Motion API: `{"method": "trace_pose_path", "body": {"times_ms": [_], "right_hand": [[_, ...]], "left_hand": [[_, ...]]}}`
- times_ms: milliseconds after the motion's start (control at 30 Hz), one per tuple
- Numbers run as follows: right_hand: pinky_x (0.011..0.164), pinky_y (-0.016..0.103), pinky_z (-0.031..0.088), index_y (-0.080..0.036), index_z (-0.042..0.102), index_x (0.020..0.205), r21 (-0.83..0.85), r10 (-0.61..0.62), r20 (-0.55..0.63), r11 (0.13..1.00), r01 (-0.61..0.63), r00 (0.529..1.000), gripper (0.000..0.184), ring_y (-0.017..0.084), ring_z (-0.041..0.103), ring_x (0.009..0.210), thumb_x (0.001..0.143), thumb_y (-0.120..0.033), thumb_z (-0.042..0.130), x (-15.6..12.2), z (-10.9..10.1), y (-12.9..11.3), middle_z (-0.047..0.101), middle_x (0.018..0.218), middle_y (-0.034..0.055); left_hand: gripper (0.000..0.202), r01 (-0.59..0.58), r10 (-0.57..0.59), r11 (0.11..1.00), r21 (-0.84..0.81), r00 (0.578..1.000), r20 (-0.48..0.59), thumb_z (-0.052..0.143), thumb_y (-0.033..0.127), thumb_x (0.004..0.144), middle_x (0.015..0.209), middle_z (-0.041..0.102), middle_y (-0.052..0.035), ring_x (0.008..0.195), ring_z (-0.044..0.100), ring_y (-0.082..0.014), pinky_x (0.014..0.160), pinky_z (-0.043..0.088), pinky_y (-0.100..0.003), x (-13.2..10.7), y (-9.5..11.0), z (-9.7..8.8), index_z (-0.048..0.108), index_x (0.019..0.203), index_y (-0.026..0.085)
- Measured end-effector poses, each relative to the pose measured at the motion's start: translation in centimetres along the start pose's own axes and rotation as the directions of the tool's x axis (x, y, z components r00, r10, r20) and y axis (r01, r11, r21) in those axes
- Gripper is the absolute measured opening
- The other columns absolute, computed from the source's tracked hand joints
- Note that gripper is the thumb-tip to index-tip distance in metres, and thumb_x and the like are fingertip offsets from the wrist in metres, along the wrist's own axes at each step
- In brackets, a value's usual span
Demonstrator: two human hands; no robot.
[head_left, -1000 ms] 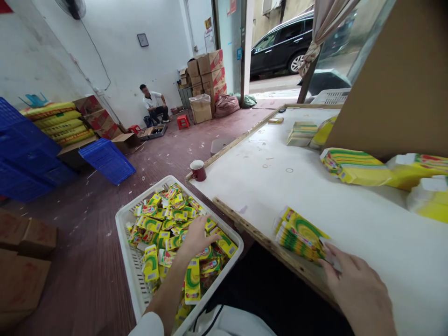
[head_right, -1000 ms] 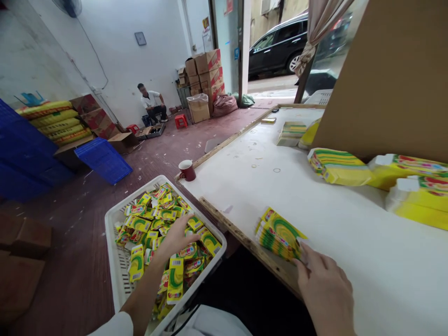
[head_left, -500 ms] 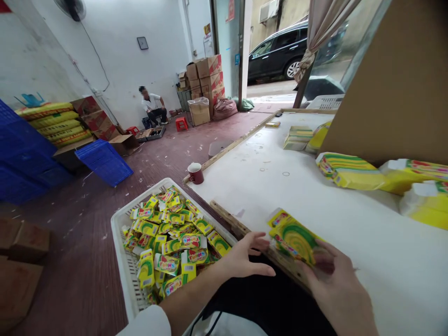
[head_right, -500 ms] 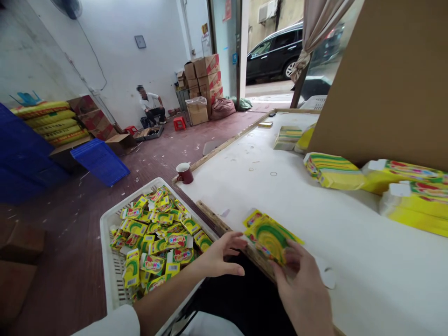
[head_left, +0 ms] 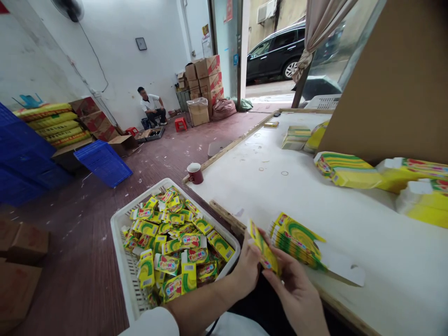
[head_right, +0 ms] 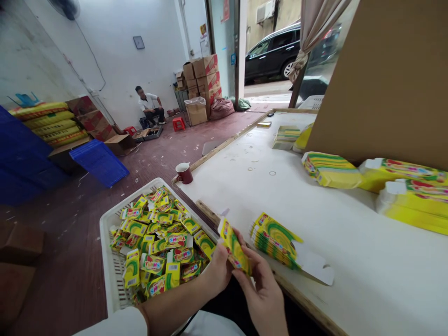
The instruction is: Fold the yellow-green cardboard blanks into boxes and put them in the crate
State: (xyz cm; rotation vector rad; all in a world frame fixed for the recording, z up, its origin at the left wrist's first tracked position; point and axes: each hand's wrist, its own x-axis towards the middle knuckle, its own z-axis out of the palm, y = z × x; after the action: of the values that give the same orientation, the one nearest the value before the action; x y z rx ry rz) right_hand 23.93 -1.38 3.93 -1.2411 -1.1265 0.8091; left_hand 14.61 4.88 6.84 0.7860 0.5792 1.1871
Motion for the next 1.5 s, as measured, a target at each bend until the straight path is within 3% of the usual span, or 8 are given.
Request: {"method": "trace_pose_path", "body": {"times_ms": [333, 533, 667, 767, 933, 1133, 1267, 1500], "right_hand": [[0.079, 0.038, 0.058, -0.031, 0.073, 0.111, -0.588, -0.383, 0.017, 0.743, 0.319, 0.924, 0.028, 0.024, 0.071, 0.078, 0.094, -0.034, 0.052, 1.2, -5.3, -0.9, 0.078, 0.094, 0.0018], [0.107, 0.053, 0.038, -0.042, 0.067, 0.121, -0.680, -0.497, 0.312, 0.479, 0.556, 0.810, 0.045, 0.027, 0.068, 0.101, 0.092, -0.015, 0.046, 1.1, -5.5, -1.6, 0.075, 0.105, -0.0005], [0.115, 0.065, 0.029, -0.036, 0.040, 0.149, -0.646, -0.502, -0.007, 0.662, 0.379, 0.865, 0.067, 0.038, 0.050, 0.133, 0.087, -0.028, 0.065, 0.6, -3.9, -2.0, 0.051, 0.147, 0.0082], [0.110, 0.061, 0.043, -0.026, 0.032, 0.153, -0.270, -0.181, -0.239, 0.956, 0.113, 0.954, 0.073, 0.039, 0.045, 0.139, 0.088, -0.042, 0.062, 0.5, -3.1, -1.8, 0.043, 0.154, 0.0142], [0.095, 0.048, 0.058, -0.028, 0.048, 0.144, 0.186, 0.225, 0.189, 0.948, -0.259, 0.956, 0.050, 0.030, 0.062, 0.125, 0.096, -0.045, 0.045, -0.1, -1.9, -0.1, 0.060, 0.140, 0.0126], [0.102, 0.055, 0.051, -0.025, 0.052, 0.142, 0.139, 0.094, 0.169, 0.983, -0.118, 0.981, 0.061, 0.038, 0.058, 0.127, 0.093, -0.059, 0.038, -0.1, -2.0, 1.0, 0.063, 0.135, 0.0181], [0.112, 0.053, 0.043, -0.023, 0.031, 0.155, -0.088, -0.036, 0.150, 0.995, 0.050, 0.988, 0.064, 0.033, 0.048, 0.138, 0.095, -0.042, 0.046, -0.5, -2.3, 0.6, 0.050, 0.150, 0.0140], [0.114, 0.043, 0.043, -0.035, 0.049, 0.144, -0.445, -0.285, 0.118, 0.841, 0.307, 0.951, 0.054, 0.024, 0.052, 0.136, 0.095, -0.014, 0.040, -0.3, -3.2, 1.4, 0.048, 0.152, 0.0015]], "left_hand": [[0.060, -0.073, -0.004, 0.881, 0.467, 0.987, 0.162, 0.068, 0.065, 0.077, 0.108, 0.073, -0.0132, 0.103, 0.066, -0.0283, 0.097, 0.049, -0.042, 0.7, 4.5, -2.1, 0.072, 0.107, 0.014], [0.114, -0.333, -0.183, 0.389, 0.859, 0.886, 0.427, 0.089, 0.051, 0.052, 0.147, 0.049, -0.0196, 0.135, 0.046, -0.0391, 0.114, 0.035, -0.053, 0.5, 7.4, -2.1, 0.039, 0.148, 0.017], [0.080, -0.303, -0.267, 0.320, 0.898, 0.880, 0.392, 0.078, 0.036, 0.067, 0.124, 0.065, -0.0123, 0.112, 0.064, -0.0311, 0.095, 0.052, -0.041, 0.0, 5.3, -2.0, 0.047, 0.139, 0.020], [0.083, -0.347, -0.217, 0.311, 0.885, 0.880, 0.421, 0.077, 0.036, 0.068, 0.128, 0.063, -0.0126, 0.114, 0.063, -0.0310, 0.098, 0.050, -0.040, -0.4, 4.2, -2.0, 0.043, 0.141, 0.020], [0.091, -0.557, -0.241, 0.249, 0.793, 0.757, 0.607, 0.075, 0.035, 0.067, 0.128, 0.060, -0.0165, 0.118, 0.060, -0.0366, 0.101, 0.046, -0.047, -1.2, 3.0, -1.9, 0.035, 0.147, 0.020], [0.071, -0.519, -0.233, 0.324, 0.791, 0.767, 0.598, 0.075, 0.031, 0.063, 0.123, 0.059, -0.0108, 0.115, 0.060, -0.0297, 0.092, 0.051, -0.036, -1.7, 2.0, -2.2, 0.047, 0.129, 0.025], [0.076, -0.427, -0.277, 0.346, 0.836, 0.805, 0.525, 0.076, 0.033, 0.060, 0.108, 0.063, -0.0071, 0.098, 0.066, -0.0280, 0.084, 0.053, -0.035, -1.1, 1.2, -2.7, 0.045, 0.128, 0.022], [0.085, -0.468, -0.072, 0.290, 0.835, 0.859, 0.506, 0.080, 0.035, 0.057, 0.128, 0.053, -0.0171, 0.120, 0.054, -0.0340, 0.100, 0.048, -0.045, -0.4, 1.0, -3.0, 0.045, 0.132, 0.015]]}}
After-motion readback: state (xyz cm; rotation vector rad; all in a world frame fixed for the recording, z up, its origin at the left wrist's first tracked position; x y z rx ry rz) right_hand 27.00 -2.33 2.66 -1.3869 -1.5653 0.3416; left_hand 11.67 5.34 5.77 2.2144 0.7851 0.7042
